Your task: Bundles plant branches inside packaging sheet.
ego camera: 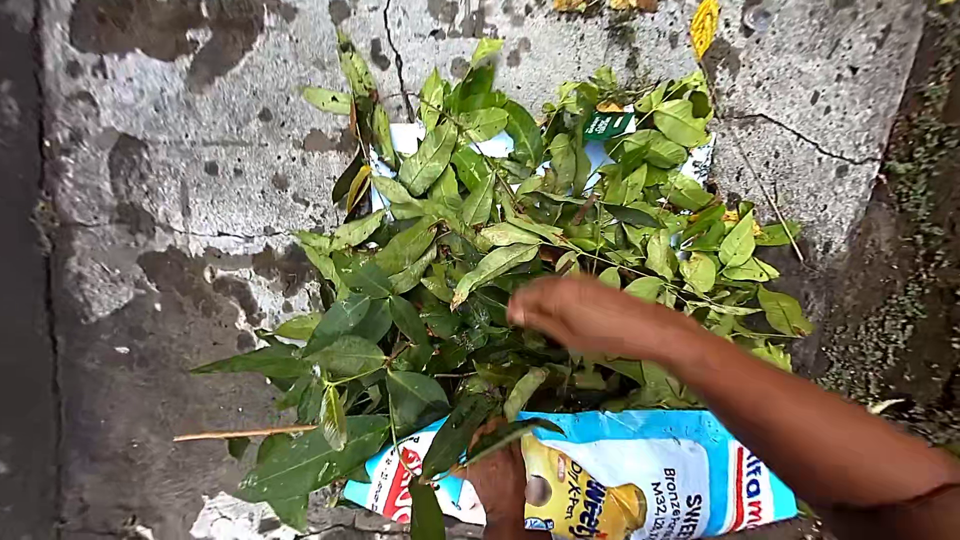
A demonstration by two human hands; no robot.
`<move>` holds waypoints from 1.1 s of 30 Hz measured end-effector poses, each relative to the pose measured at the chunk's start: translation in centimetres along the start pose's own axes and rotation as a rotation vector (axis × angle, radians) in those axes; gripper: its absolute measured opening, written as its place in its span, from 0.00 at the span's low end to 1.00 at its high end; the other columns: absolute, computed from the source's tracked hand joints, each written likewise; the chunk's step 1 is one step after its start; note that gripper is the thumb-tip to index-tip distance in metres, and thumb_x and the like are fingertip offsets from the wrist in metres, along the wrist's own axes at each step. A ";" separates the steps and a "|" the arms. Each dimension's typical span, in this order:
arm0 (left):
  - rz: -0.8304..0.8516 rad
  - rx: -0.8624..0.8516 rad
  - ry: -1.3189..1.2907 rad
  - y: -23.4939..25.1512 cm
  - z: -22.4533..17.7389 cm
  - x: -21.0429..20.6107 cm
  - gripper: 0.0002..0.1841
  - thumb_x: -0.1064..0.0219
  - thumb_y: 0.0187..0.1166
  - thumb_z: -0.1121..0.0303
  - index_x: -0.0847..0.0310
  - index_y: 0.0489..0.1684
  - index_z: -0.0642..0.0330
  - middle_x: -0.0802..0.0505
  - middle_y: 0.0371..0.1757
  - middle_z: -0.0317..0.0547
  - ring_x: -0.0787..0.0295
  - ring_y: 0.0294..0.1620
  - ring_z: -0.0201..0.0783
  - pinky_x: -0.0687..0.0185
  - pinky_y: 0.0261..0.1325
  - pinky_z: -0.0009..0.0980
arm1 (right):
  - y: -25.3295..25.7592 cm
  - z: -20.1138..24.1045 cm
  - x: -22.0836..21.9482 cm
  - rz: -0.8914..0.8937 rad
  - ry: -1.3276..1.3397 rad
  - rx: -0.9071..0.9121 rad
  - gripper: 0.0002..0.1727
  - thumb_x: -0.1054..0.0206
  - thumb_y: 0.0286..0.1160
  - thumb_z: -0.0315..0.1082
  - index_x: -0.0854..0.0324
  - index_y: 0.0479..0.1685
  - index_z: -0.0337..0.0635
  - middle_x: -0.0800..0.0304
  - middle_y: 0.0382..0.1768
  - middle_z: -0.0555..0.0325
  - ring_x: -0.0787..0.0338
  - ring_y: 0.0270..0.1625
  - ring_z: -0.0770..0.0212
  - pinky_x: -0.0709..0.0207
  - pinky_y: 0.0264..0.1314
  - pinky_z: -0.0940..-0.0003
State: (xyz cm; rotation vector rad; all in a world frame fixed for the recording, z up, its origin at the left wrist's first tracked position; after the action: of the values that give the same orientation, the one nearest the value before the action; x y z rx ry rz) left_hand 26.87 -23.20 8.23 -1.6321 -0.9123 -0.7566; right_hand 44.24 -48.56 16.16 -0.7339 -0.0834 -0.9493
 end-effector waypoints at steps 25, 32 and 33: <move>0.167 0.210 -0.271 -1.8 3.6 -2.5 0.13 0.28 0.72 0.61 0.05 0.47 0.55 0.04 0.53 0.55 0.10 0.61 0.65 0.29 0.62 0.73 | 36.5 -5.1 -6.2 -0.040 -1.063 0.014 0.26 0.41 0.76 0.14 0.20 0.75 0.35 0.44 0.93 0.42 0.52 0.96 0.37 0.59 0.93 0.32; 0.125 0.095 -0.152 -2.3 4.5 -3.0 0.13 0.28 0.73 0.60 0.04 0.46 0.58 0.03 0.49 0.60 0.08 0.56 0.67 0.22 0.56 0.70 | 30.0 -3.7 -4.9 -0.092 -1.006 0.054 0.17 0.45 0.85 0.22 0.16 0.65 0.33 0.11 0.58 0.30 0.23 0.76 0.26 0.56 0.92 0.33; 0.133 0.086 -0.140 -2.3 4.6 -2.9 0.14 0.29 0.74 0.59 0.05 0.47 0.59 0.04 0.50 0.60 0.08 0.56 0.68 0.23 0.57 0.71 | 28.6 -3.9 -4.7 -0.101 -0.974 0.038 0.16 0.44 0.85 0.23 0.16 0.64 0.34 0.11 0.57 0.31 0.21 0.74 0.26 0.44 0.86 0.33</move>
State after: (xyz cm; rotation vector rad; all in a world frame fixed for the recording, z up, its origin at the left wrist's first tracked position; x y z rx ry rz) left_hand 23.49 -18.94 5.81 -1.6668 -0.9118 -0.5105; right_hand 62.32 -37.23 -3.77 -1.1084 -0.9945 -0.6068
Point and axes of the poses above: each hand's wrist, its own y-axis towards the middle knuckle, its own x-axis out of the back of the hand, z = x × y, the point moved 2 cm from there along y, towards the middle knuckle
